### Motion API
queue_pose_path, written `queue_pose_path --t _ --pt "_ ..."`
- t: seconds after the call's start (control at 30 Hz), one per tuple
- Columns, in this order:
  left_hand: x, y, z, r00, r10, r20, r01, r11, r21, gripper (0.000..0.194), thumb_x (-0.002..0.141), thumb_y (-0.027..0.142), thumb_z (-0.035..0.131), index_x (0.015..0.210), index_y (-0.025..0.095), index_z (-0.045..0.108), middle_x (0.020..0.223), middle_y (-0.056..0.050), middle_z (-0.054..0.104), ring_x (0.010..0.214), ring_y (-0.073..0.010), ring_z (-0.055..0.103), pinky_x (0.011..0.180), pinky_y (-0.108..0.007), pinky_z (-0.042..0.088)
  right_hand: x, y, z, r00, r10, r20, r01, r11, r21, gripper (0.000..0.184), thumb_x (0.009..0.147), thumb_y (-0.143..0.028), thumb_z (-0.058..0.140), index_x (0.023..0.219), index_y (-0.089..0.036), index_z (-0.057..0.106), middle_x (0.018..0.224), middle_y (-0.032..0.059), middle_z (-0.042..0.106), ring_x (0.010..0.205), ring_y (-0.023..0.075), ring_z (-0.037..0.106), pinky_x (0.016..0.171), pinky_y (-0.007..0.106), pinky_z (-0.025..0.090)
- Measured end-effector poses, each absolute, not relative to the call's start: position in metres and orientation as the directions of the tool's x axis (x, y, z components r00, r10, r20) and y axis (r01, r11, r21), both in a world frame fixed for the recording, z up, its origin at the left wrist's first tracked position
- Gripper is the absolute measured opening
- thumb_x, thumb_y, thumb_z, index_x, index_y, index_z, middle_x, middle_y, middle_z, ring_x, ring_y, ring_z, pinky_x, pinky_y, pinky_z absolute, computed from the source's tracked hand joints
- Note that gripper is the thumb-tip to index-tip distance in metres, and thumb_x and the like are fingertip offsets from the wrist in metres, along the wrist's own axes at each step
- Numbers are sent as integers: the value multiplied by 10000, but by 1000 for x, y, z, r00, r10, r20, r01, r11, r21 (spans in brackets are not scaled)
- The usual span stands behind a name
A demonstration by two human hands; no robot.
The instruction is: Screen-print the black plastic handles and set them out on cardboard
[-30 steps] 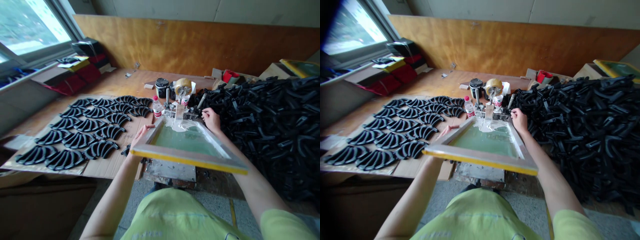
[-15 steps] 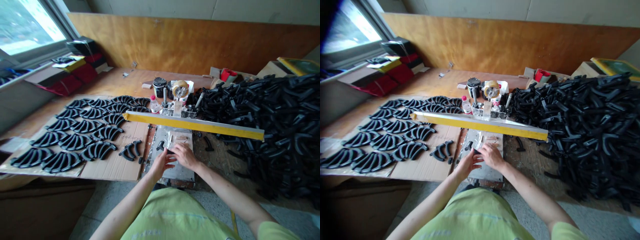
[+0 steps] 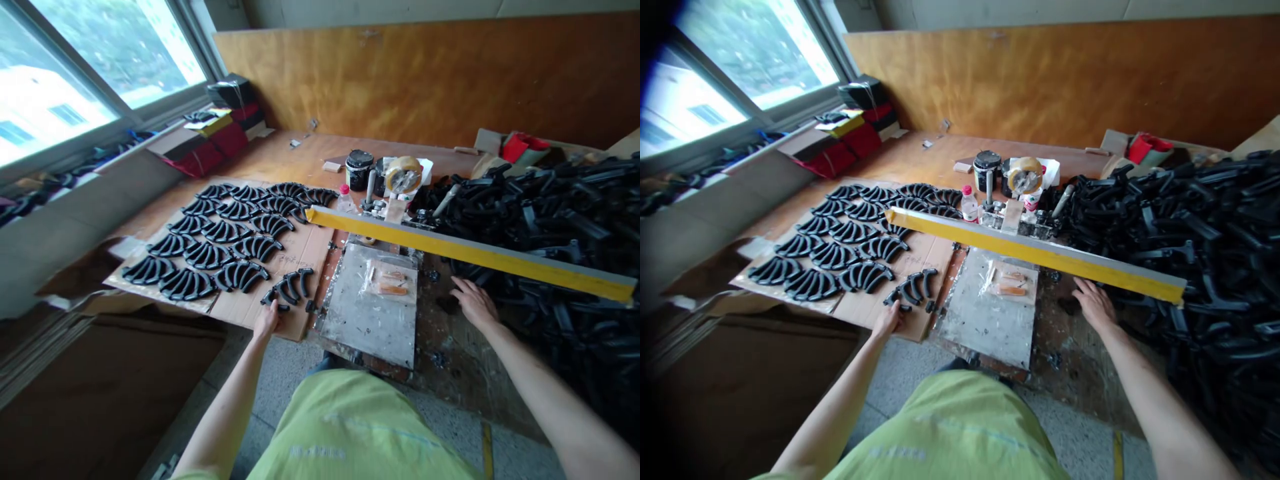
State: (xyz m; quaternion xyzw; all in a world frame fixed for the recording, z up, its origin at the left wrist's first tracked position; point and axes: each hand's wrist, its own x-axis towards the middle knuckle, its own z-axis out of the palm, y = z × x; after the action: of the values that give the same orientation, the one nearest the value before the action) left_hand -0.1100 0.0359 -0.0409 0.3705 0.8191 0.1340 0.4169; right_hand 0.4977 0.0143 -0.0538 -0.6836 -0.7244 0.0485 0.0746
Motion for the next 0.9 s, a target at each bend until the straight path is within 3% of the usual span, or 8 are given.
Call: queue_pose_path --t 0.17,0.3,0.43,0.53,0.67,0.8,0.9 --pt "-109 54 -24 -353 762 -543 612 627 482 522 781 633 420 509 209 557 409 -89 549 444 -245 551 512 -336 394 493 7 -39 53 987 153 961 -9 -278 269 819 -250 459 970 -257 681 1002 102 655 1005 276 563 901 441 459" --pt "-91 83 15 -287 859 -425 633 502 589 514 799 643 404 649 195 608 500 -50 603 465 -184 537 494 -276 373 478 2 -16 71 976 207 947 -1 -320 281 853 -250 447 1024 -246 670 1009 84 642 973 252 577 880 398 465" --pt "-41 120 77 -98 983 -154 356 179 917 497 808 640 435 819 177 614 526 -1 581 414 -113 472 432 -212 340 451 6 4 149 938 313 928 -24 -372 278 867 -253 462 1052 -221 667 1024 95 629 962 250 575 872 403 463" --pt "-1 139 125 -6 1000 -11 96 12 995 468 810 612 482 880 167 606 542 12 578 405 -83 455 418 -183 335 409 17 10 60 934 352 889 111 -445 265 884 -260 475 1051 -211 674 1035 87 632 960 239 568 884 403 455" --pt "42 145 165 121 992 41 -33 -38 999 466 834 598 466 787 155 603 539 -1 570 414 -76 460 419 -182 346 344 34 8 -142 934 327 889 266 -373 243 887 -208 499 1026 -198 698 1017 89 650 1012 252 514 926 409 406" --pt "67 139 174 119 991 66 21 -69 997 520 843 607 449 675 142 610 498 -13 540 413 -79 447 408 -188 335 309 42 4 -165 950 267 922 244 -300 286 912 -188 473 1111 -212 677 1046 78 661 1019 245 507 889 382 393" --pt "69 133 167 97 990 104 55 -109 993 528 846 603 445 705 134 643 505 -18 555 429 -88 458 420 -193 342 306 38 3 -172 953 248 930 240 -279 316 908 -163 477 1161 -222 657 1073 74 665 1056 243 513 910 378 389"
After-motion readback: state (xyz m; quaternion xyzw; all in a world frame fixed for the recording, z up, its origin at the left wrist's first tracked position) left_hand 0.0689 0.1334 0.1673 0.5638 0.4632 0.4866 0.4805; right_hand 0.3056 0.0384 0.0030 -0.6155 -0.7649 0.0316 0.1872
